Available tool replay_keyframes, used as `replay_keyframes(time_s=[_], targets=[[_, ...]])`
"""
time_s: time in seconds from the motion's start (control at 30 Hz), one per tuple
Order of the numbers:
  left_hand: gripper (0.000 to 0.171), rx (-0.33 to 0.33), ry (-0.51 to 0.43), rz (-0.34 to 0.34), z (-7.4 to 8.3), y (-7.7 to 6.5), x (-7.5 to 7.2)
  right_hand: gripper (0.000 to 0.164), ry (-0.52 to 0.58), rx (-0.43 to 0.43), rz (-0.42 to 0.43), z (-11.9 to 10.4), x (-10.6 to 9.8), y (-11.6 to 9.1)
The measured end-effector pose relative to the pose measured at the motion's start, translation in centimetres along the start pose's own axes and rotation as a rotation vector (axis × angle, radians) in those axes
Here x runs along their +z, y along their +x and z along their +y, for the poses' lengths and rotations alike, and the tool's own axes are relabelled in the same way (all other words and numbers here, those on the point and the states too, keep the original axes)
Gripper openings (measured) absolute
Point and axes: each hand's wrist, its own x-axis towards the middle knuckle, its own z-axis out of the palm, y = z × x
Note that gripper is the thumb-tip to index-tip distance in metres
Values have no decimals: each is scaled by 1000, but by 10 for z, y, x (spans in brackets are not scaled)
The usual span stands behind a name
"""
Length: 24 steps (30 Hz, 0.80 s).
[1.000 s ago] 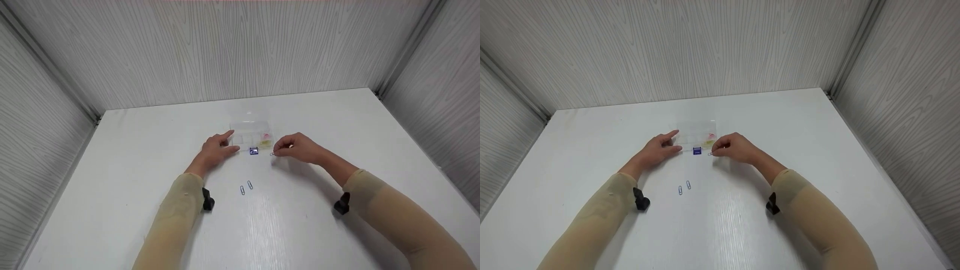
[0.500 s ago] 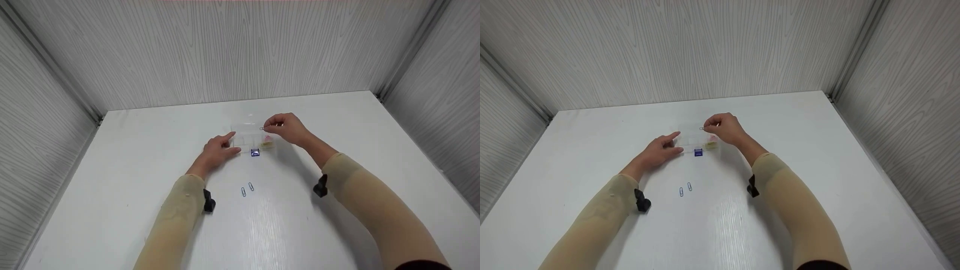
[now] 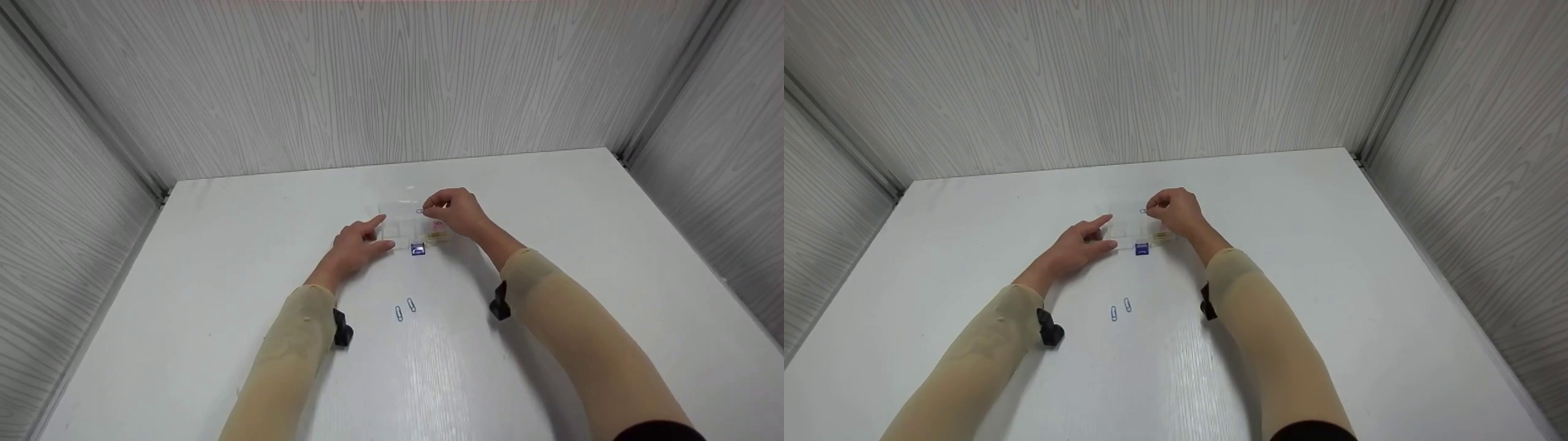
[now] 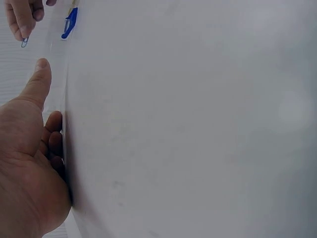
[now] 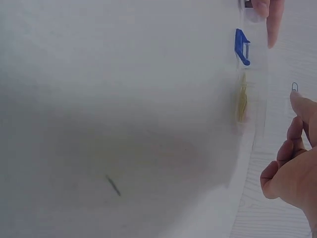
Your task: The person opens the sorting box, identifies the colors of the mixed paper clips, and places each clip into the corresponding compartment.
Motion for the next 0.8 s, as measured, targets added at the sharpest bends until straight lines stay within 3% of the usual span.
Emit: replay_keyframes(time_s=[0.23, 0.4, 0.6, 0.8], targets=[[73, 4, 12, -2, -1, 0, 0, 12, -25, 12, -1, 6, 5, 2], [73, 8, 4, -6, -2, 1, 1, 22, -31, 1, 0, 8, 3, -1], [73, -9, -6, -8, -1, 1, 2, 25, -10, -40, 16, 7, -4, -11], [74, -13, -8, -6, -2, 1, 1, 23, -9, -89, -30, 2, -6, -27]])
